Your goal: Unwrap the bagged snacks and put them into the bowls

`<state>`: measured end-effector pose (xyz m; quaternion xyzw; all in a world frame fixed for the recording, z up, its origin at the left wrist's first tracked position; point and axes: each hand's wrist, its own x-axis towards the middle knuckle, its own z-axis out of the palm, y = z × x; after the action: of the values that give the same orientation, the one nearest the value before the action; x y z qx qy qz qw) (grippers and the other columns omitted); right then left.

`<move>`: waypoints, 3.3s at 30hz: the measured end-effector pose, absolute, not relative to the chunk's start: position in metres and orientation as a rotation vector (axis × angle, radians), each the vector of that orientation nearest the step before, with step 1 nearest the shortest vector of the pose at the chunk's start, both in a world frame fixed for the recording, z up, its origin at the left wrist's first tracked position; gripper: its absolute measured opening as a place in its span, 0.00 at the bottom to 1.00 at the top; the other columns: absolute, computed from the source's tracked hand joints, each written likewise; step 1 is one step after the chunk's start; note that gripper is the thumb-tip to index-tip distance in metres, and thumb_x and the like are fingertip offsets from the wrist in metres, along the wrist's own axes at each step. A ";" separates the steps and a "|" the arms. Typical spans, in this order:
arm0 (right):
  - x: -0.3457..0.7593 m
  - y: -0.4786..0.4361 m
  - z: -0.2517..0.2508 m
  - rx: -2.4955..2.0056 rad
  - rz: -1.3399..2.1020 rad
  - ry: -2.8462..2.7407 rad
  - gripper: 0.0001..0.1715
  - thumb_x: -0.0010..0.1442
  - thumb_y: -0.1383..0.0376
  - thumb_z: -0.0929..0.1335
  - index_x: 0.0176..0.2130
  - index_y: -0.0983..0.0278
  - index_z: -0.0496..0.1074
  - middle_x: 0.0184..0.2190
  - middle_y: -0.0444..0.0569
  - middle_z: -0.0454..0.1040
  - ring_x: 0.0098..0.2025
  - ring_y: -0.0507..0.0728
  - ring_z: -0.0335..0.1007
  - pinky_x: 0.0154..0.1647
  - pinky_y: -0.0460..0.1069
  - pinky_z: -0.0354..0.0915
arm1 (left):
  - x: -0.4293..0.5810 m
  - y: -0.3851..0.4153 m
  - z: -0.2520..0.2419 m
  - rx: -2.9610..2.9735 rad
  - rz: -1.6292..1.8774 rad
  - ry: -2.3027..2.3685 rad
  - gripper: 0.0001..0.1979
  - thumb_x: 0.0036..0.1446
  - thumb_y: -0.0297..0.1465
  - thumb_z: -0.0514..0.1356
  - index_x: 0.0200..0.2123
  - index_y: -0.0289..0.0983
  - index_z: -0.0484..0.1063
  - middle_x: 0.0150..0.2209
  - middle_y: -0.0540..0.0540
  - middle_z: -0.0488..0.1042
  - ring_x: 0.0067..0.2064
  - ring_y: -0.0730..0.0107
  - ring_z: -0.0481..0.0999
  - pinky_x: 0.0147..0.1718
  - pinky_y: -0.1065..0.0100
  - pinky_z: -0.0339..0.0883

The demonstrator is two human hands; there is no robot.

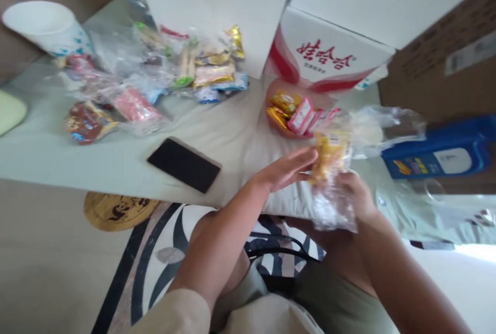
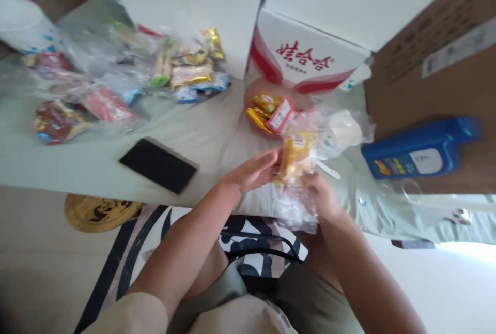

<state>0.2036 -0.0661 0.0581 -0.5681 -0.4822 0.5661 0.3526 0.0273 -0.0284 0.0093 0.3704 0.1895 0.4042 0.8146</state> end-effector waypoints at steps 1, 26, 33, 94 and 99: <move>0.207 -0.066 0.050 -1.481 1.491 -1.240 0.14 0.49 0.53 0.71 0.31 0.60 0.75 0.27 0.48 0.78 0.29 0.62 0.77 0.31 0.56 0.75 | 0.035 -0.029 0.008 0.744 0.872 0.404 0.29 0.48 0.50 0.71 0.49 0.38 0.77 0.46 0.42 0.80 0.49 0.58 0.78 0.50 0.61 0.70; 0.266 -0.030 -0.013 -1.390 0.725 -1.506 0.10 0.57 0.57 0.72 0.35 0.59 0.70 0.34 0.47 0.71 0.38 0.58 0.70 0.41 0.55 0.70 | 0.106 -0.013 -0.022 0.770 0.781 0.742 0.38 0.41 0.43 0.77 0.57 0.43 0.74 0.55 0.41 0.79 0.59 0.51 0.77 0.58 0.54 0.70; 0.273 -0.016 -0.030 -1.295 0.935 -1.165 0.39 0.53 0.51 0.74 0.58 0.59 0.62 0.55 0.56 0.71 0.52 0.61 0.73 0.48 0.54 0.73 | 0.098 -0.018 -0.018 0.790 0.774 0.793 0.34 0.44 0.35 0.77 0.56 0.45 0.76 0.57 0.43 0.78 0.59 0.51 0.76 0.59 0.52 0.70; 0.294 -0.048 -0.023 -1.287 0.657 -2.146 0.36 0.60 0.57 0.69 0.65 0.63 0.63 0.58 0.61 0.74 0.58 0.70 0.71 0.57 0.64 0.68 | 0.067 -0.023 -0.020 1.643 0.941 1.369 0.32 0.52 0.38 0.70 0.59 0.41 0.68 0.43 0.44 0.80 0.39 0.63 0.80 0.37 0.65 0.74; 0.290 -0.049 -0.022 -1.237 0.624 -2.148 0.20 0.60 0.67 0.64 0.51 0.62 0.74 0.36 0.53 0.76 0.41 0.63 0.73 0.46 0.58 0.69 | 0.056 -0.026 -0.012 1.353 1.079 1.451 0.05 0.53 0.32 0.64 0.34 0.39 0.74 0.27 0.52 0.74 0.26 0.73 0.71 0.24 0.73 0.65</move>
<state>0.2903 -0.0486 -0.0221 -0.4633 -0.8046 0.2337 0.2887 0.0561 -0.0263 -0.0115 0.5417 0.5807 0.4319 0.4275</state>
